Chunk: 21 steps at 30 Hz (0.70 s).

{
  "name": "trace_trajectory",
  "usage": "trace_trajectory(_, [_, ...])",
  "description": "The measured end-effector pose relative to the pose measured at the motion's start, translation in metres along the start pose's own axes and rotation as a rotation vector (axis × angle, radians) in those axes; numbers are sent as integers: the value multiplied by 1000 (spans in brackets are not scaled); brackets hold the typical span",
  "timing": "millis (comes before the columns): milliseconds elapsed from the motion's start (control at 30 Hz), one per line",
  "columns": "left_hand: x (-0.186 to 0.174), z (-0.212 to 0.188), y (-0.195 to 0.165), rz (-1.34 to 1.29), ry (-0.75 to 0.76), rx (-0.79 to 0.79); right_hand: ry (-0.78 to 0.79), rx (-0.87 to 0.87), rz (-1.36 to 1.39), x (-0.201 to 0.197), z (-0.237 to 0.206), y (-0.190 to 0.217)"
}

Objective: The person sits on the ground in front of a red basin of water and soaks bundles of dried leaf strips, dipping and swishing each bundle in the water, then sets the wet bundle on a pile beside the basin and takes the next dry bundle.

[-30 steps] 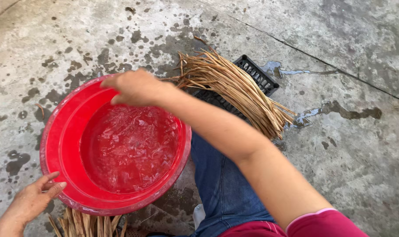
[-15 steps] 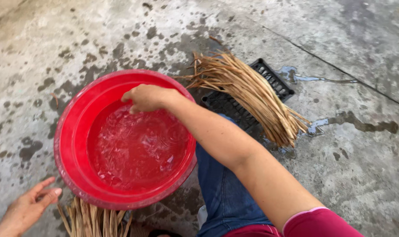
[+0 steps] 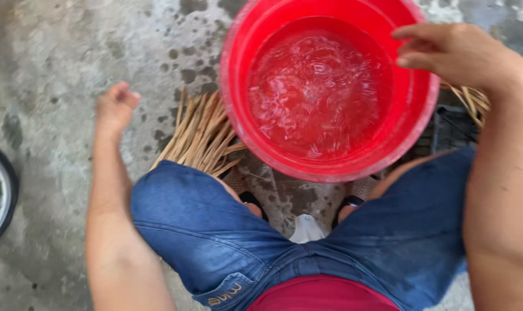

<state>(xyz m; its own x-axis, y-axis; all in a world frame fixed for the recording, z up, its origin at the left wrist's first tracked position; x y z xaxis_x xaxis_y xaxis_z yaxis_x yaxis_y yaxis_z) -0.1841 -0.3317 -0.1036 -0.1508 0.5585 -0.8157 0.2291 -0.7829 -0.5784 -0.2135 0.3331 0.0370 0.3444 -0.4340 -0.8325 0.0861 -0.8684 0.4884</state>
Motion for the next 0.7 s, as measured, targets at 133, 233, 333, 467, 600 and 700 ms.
trace_trajectory(133, [65, -47, 78, 127, 224, -242, 13, 81, 22, 12, 1, -16])
trace_trajectory(233, [105, -77, 100, 337, 417, -238, 41, 73, 71, 22, 6, -27])
trace_trajectory(333, [137, -96, 98, 166, 474, -333, 52, 50, 5, 26, 5, -34])
trace_trajectory(467, [156, -111, 83, 254, 517, -315, 39, 33, -128, 27, -1, -33])
trace_trajectory(600, [154, -111, 75, 415, 509, -304, 28, 86, -199, 24, -7, -34])
trace_trajectory(700, [152, -112, 77, 492, 564, -275, 2, 59, -193, 20, -12, -35])
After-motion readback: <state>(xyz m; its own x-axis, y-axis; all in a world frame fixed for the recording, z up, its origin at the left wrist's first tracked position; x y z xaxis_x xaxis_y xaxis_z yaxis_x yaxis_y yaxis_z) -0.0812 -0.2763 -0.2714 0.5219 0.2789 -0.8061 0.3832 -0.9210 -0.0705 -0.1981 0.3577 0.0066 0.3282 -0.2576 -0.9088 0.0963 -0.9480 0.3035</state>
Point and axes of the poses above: each hand's wrist, its own z-axis towards the middle knuckle, its own x-axis out of the palm, y = z × x, the point moved 8 cm from there along z, towards the middle knuckle, and after that the axes turned 4 degrees about z, right-handed, at the moved point
